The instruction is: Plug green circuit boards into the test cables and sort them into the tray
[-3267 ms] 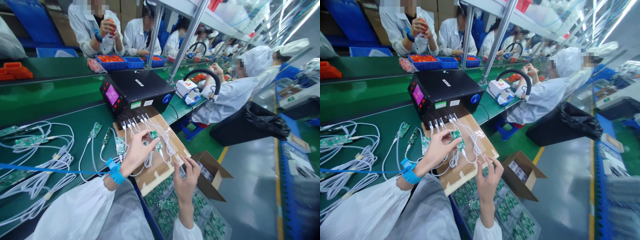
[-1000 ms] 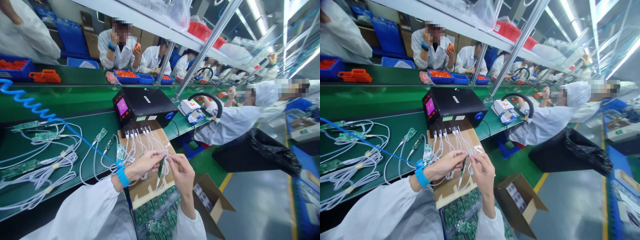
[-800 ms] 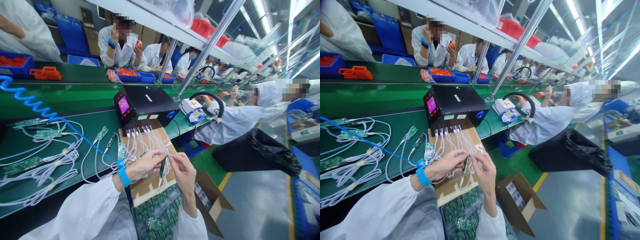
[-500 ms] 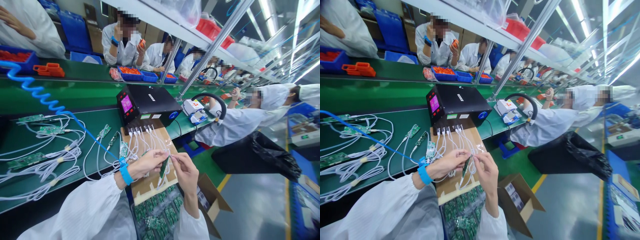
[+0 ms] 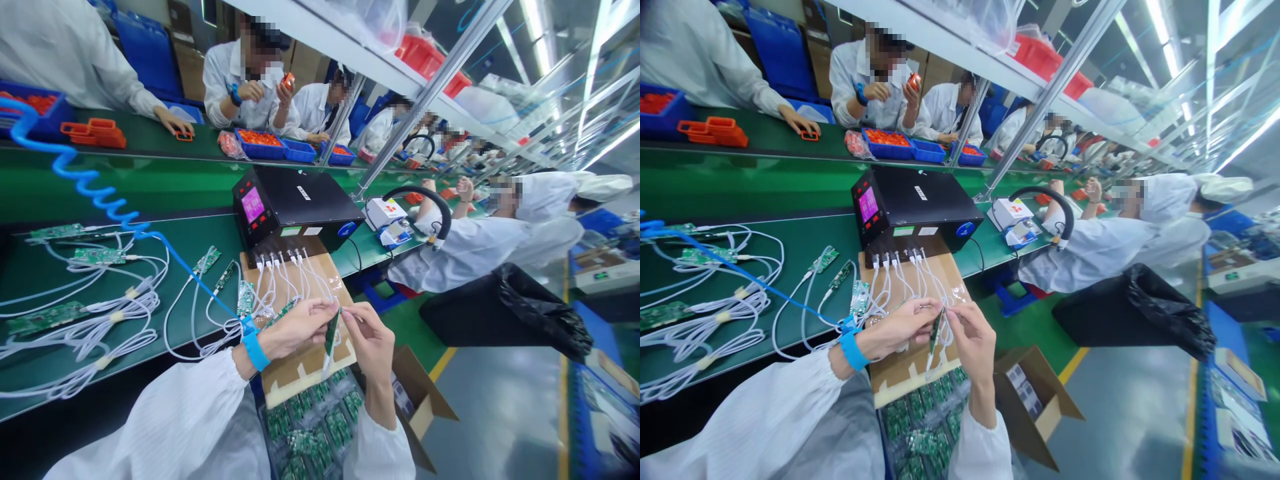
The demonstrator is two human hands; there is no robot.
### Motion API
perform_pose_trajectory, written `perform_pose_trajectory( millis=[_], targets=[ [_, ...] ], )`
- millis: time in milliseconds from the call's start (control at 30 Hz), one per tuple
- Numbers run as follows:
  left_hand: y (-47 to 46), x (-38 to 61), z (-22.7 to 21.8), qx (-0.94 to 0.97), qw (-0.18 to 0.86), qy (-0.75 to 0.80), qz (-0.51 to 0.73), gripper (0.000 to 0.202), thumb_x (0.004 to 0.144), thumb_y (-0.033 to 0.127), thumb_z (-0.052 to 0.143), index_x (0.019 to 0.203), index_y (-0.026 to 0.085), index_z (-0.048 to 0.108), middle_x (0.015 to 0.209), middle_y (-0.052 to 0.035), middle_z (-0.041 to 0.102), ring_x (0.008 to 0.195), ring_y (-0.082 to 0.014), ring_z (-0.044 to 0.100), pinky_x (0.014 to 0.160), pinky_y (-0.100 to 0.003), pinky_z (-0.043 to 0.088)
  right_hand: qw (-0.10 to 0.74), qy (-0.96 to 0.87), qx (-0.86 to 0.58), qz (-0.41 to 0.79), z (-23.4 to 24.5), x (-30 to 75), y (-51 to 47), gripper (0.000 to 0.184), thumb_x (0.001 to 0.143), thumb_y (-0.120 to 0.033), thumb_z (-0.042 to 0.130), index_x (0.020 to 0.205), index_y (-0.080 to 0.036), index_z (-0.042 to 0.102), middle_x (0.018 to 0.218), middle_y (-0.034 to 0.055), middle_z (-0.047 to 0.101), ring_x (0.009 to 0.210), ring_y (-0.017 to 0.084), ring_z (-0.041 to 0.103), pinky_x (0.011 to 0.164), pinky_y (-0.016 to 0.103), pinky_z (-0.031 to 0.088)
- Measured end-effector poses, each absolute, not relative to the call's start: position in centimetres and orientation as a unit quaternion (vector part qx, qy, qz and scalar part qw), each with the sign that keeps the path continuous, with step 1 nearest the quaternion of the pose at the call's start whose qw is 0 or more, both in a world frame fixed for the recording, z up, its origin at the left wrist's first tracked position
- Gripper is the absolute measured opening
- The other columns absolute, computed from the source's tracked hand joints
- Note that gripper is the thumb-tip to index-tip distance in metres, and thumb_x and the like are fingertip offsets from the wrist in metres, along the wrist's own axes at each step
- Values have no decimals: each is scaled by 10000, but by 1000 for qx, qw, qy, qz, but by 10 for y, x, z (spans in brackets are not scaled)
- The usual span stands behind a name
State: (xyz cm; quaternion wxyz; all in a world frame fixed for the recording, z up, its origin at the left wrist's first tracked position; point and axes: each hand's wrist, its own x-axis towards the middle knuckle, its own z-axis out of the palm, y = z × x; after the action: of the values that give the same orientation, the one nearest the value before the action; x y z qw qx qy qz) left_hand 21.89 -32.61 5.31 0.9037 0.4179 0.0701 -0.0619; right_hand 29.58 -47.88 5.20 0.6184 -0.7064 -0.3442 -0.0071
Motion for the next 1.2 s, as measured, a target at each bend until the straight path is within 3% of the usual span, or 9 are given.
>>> perform_pose_trajectory(
  millis=[300, 500, 700, 1200],
  targets=[
    [-321, 221, 54, 463, 879, 91, -62, 627, 677, 648, 881, 936, 126, 649, 632, 71, 423, 534, -52, 301, 470, -209, 280, 604, -344, -719, -1, 52, 294, -474, 93, 921, -295, 743, 956, -235, 804, 907, 55, 696, 836, 183, 675, 738, 307, 587],
    [-322, 218, 65, 481, 871, 67, -72, 586, 758, 654, 820, 947, 126, 650, 651, 60, 459, 526, -49, 350, 480, -211, 293, 634, -321, -703, 14, 45, 299, -481, 127, 901, -325, 762, 970, -227, 803, 875, 43, 731, 793, 177, 687, 723, 317, 591],
    [-331, 223, 64, 465, 879, 90, -60, 597, 733, 626, 854, 955, 117, 636, 664, 58, 496, 511, -42, 374, 468, -211, 303, 648, -290, -704, 15, 45, 300, -484, 170, 892, -371, 767, 878, -202, 751, 827, 37, 722, 731, 166, 666, 695, 301, 578],
    [-337, 220, 67, 471, 877, 77, -52, 610, 696, 641, 871, 888, 125, 607, 683, 43, 525, 513, -45, 422, 481, -215, 349, 661, -280, -695, 25, 46, 291, -484, 175, 919, -377, 745, 884, -206, 739, 824, 31, 705, 734, 164, 649, 688, 291, 549]
  ],
)
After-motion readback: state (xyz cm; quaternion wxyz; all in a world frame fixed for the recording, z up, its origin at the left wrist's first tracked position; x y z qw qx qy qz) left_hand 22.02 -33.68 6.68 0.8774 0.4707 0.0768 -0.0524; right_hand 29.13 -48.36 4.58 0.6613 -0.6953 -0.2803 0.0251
